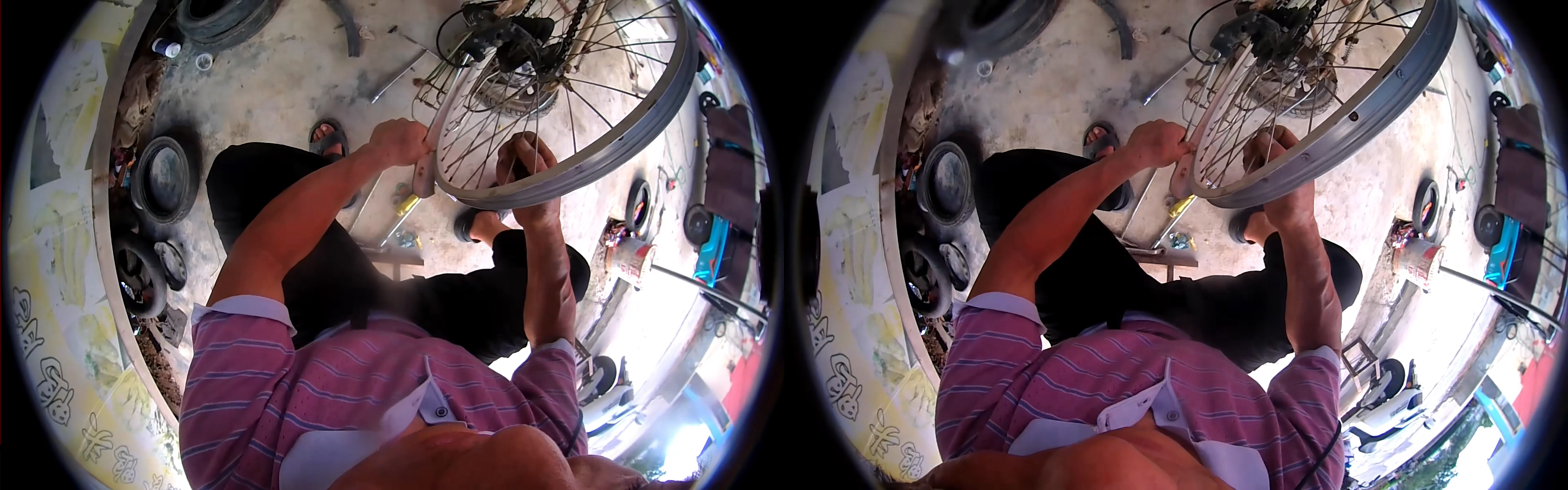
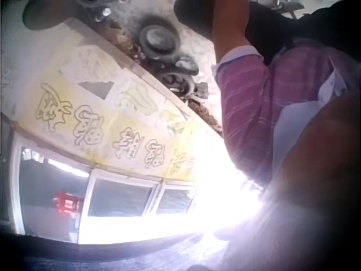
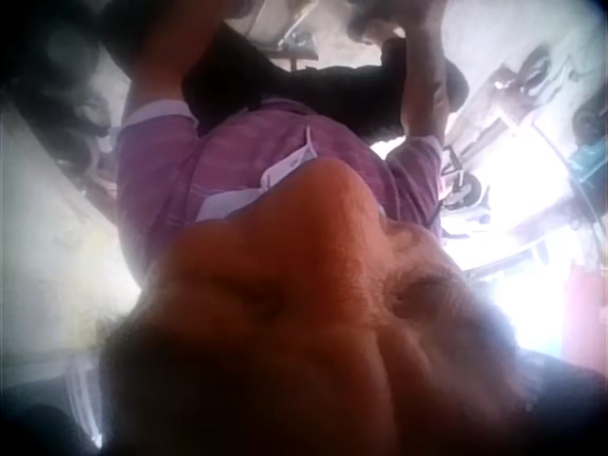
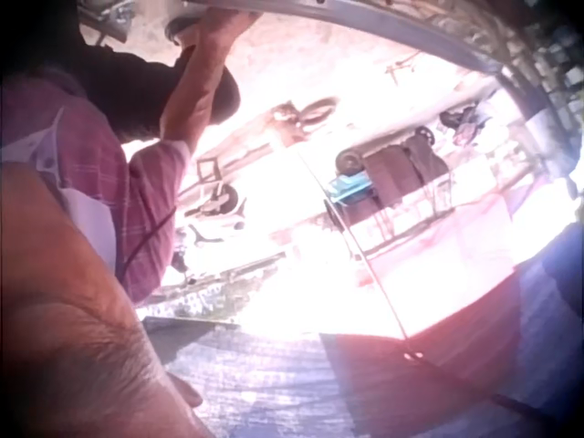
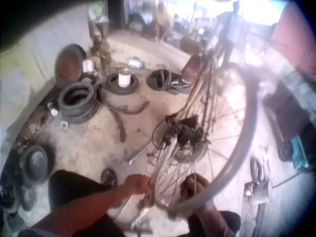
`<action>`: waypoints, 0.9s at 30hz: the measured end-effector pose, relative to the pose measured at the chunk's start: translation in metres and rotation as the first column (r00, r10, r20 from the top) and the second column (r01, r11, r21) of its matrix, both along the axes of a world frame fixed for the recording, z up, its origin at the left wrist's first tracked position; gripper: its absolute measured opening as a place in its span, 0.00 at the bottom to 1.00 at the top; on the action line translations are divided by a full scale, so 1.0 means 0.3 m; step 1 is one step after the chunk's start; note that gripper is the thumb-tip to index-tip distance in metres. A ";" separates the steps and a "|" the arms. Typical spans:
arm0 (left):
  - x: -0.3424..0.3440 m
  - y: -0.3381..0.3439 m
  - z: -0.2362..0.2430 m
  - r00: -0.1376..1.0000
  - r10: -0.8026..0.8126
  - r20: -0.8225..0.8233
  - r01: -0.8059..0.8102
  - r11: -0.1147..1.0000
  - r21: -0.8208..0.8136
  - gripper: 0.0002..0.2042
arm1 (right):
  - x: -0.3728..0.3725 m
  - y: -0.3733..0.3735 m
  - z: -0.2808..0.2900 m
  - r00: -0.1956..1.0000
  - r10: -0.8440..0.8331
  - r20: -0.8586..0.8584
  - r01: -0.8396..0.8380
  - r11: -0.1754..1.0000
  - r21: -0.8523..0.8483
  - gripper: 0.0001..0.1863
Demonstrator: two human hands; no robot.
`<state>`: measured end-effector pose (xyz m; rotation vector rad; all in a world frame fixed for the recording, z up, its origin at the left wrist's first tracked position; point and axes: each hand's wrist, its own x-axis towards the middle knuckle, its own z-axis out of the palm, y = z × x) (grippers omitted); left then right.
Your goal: The person is replacing spokes on a bicycle wheel by inserting them through the hub and threading them into the rim by hand.
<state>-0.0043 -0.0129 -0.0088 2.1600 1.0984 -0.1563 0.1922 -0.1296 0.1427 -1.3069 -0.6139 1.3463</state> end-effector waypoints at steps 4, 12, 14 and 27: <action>-0.001 -0.004 -0.011 0.999 0.022 0.037 -0.023 1.000 0.021 0.20 | 0.001 -0.004 -0.014 1.000 -0.018 -0.009 0.017 1.000 -0.022 0.08; 0.008 0.000 0.034 0.999 -0.004 -0.033 0.003 1.000 -0.029 0.18 | 0.005 -0.008 -0.021 1.000 -0.004 -0.002 0.004 1.000 0.001 0.08; 0.005 0.001 0.033 0.999 0.002 -0.032 -0.003 1.000 -0.029 0.18 | -0.001 -0.006 -0.017 1.000 -0.009 -0.006 0.009 1.000 0.005 0.08; 0.045 0.031 0.273 0.937 0.152 0.316 -0.108 0.982 -0.153 0.17 | -0.002 -0.014 -0.023 1.000 0.004 0.020 -0.004 1.000 0.023 0.09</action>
